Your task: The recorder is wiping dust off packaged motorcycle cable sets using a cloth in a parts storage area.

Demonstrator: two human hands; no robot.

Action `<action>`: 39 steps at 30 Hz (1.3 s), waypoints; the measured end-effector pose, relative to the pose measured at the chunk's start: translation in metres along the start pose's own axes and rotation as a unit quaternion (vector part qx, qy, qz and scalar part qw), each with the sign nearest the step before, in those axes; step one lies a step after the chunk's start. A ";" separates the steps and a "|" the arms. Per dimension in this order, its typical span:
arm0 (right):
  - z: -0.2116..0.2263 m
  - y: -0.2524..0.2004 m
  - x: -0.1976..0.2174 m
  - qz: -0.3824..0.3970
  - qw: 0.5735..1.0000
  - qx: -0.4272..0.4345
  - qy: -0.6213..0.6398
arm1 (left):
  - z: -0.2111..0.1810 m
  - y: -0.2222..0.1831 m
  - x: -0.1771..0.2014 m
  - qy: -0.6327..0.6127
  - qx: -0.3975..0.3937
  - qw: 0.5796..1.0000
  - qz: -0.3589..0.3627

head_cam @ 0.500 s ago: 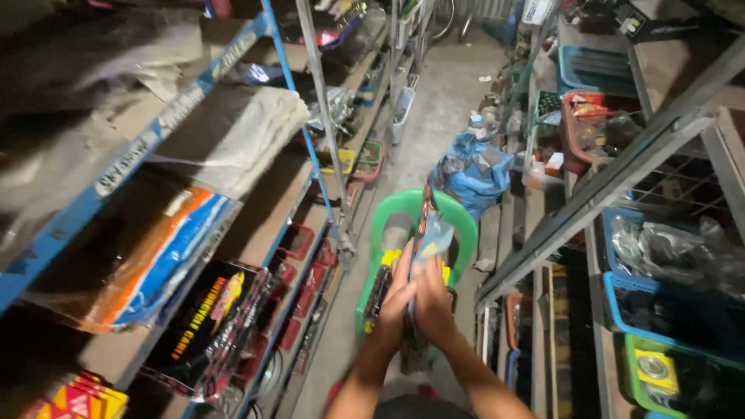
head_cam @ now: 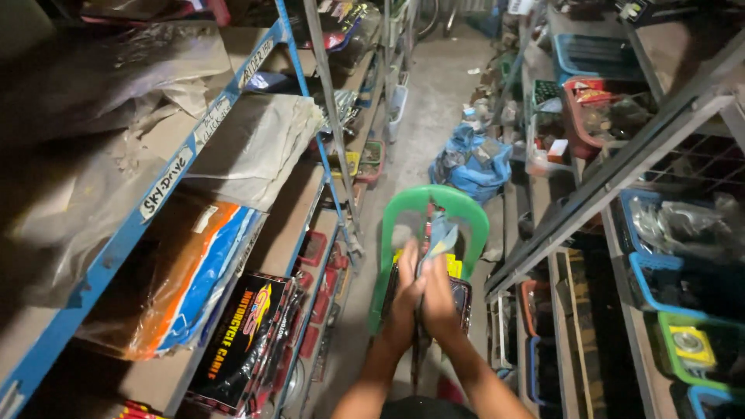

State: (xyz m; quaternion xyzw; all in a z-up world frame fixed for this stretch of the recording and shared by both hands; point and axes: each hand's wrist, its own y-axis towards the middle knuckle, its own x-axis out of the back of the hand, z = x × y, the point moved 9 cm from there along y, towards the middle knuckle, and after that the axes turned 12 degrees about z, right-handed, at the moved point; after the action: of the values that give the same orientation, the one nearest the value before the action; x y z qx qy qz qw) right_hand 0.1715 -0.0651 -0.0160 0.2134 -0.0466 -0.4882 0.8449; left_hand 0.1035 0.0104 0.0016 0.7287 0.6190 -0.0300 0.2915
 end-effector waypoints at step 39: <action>-0.049 -0.077 0.090 -0.230 0.959 -0.153 0.063 | 0.004 -0.002 -0.079 0.170 0.018 0.979 0.110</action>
State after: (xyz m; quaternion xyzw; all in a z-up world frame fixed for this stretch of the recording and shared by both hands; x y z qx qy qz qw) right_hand 0.1707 -0.1592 -0.1036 0.1168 0.1330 -0.6563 0.7334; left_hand 0.0849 -0.0615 0.0292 0.7920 0.5747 0.1157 0.1703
